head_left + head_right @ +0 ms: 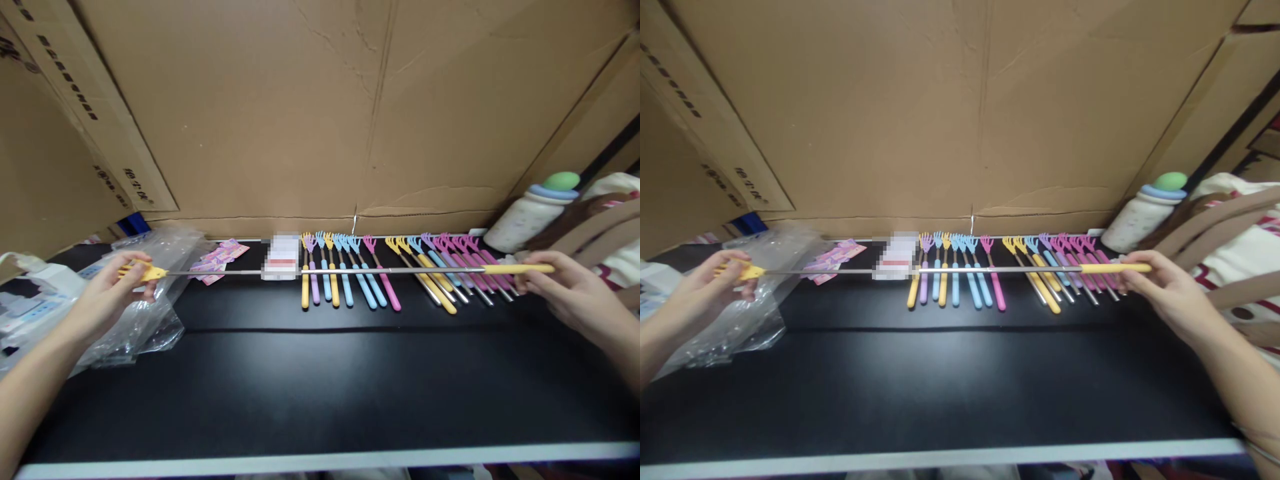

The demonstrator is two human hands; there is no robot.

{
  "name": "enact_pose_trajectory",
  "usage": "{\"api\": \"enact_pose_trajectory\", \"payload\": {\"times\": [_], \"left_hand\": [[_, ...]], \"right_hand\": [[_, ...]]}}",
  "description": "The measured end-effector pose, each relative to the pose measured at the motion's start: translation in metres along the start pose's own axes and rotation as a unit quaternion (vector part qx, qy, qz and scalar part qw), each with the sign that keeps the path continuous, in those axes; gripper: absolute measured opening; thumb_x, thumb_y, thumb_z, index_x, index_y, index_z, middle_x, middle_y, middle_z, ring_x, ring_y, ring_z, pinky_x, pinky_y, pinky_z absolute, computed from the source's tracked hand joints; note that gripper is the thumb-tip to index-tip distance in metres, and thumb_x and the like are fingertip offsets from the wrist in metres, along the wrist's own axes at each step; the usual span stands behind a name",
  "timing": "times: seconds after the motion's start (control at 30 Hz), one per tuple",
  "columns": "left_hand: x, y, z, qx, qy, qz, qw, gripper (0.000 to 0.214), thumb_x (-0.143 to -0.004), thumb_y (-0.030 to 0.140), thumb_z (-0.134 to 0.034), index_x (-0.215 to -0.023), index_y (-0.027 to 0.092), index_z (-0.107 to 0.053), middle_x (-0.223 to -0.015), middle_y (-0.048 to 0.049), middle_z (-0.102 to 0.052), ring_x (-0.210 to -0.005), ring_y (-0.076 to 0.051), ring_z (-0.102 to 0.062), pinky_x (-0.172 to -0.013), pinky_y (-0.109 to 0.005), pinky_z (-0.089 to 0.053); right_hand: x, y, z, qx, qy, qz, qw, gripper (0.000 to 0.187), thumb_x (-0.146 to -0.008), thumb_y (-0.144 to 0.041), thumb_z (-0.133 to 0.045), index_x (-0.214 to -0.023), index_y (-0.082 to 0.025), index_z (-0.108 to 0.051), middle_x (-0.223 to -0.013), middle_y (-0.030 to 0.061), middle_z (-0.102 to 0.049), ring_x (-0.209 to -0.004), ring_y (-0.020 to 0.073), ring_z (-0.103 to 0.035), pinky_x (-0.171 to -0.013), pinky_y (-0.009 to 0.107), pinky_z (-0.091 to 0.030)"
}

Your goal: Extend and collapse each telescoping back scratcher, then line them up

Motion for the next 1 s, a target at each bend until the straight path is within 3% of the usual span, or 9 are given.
{"api": "enact_pose_trajectory", "payload": {"times": [0.17,0.3,0.47,0.67,0.77,1.0], "left_hand": [[0.000,-0.011,-0.007,0.094,0.027,0.069,0.993,0.045,-0.062,0.052,-0.074,-0.086,0.021,-0.052,-0.059,0.0045,-0.056,-0.056,-0.011,-0.049,-0.050,-0.020,-0.044],[0.000,-0.013,-0.018,0.113,0.029,0.086,0.989,0.040,-0.064,0.046,-0.074,-0.087,0.020,-0.053,-0.058,0.0030,-0.055,-0.056,-0.012,-0.049,-0.049,-0.020,-0.043],[0.001,-0.002,-0.017,0.135,0.093,0.057,0.985,0.019,-0.075,0.030,-0.061,-0.087,0.019,-0.049,-0.056,0.0049,-0.048,-0.049,-0.009,-0.044,-0.047,-0.018,-0.040],[0.009,0.016,-0.018,0.150,0.176,-0.004,0.973,0.015,-0.074,0.022,-0.055,-0.086,0.017,-0.047,-0.060,0.0058,-0.044,-0.045,-0.007,-0.042,-0.042,-0.016,-0.036],[0.015,0.024,-0.041,0.154,0.156,-0.030,0.975,0.020,-0.071,0.024,-0.058,-0.088,0.018,-0.049,-0.056,0.0064,-0.045,-0.043,-0.007,-0.043,-0.042,-0.016,-0.037],[0.057,0.038,-0.124,0.154,0.045,-0.076,0.984,0.025,-0.077,0.040,-0.060,-0.092,0.022,-0.050,-0.053,0.0064,-0.048,-0.043,-0.009,-0.047,-0.046,-0.020,-0.040]], "right_hand": [[-0.001,-0.009,-0.013,-0.138,-0.016,-0.021,0.990,0.021,-0.078,-0.045,-0.058,-0.079,-0.026,-0.049,-0.059,-0.0003,-0.047,-0.052,0.0160,-0.048,-0.052,0.034,-0.040],[-0.005,-0.003,-0.024,-0.191,0.006,-0.075,0.979,0.023,-0.084,-0.042,-0.046,-0.068,-0.025,-0.043,-0.047,-0.0021,-0.037,-0.042,0.0135,-0.035,-0.045,0.032,-0.031],[-0.002,0.000,-0.028,-0.202,0.068,-0.095,0.972,0.020,-0.081,-0.039,-0.045,-0.069,-0.025,-0.037,-0.042,-0.0043,-0.032,-0.039,0.0126,-0.032,-0.045,0.031,-0.030],[0.015,-0.018,-0.036,-0.231,0.161,-0.090,0.955,0.019,-0.074,-0.036,-0.048,-0.069,-0.024,-0.035,-0.038,-0.0073,-0.029,-0.037,0.0097,-0.028,-0.043,0.026,-0.028],[0.026,-0.037,-0.060,-0.254,0.151,-0.081,0.952,0.021,-0.073,-0.038,-0.051,-0.068,-0.023,-0.038,-0.039,-0.0070,-0.032,-0.038,0.0090,-0.029,-0.042,0.024,-0.026],[0.071,-0.099,-0.136,-0.308,0.086,-0.037,0.947,0.022,-0.078,-0.038,-0.058,-0.078,-0.024,-0.041,-0.051,-0.0070,-0.039,-0.046,0.0099,-0.036,-0.044,0.023,-0.029]]}}
Point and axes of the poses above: each hand's wrist, its own x-axis away from the middle knuckle, its own z-axis out of the back of the hand, y = z × x, the point moved 10 cm from there along -x, towards the middle knuckle
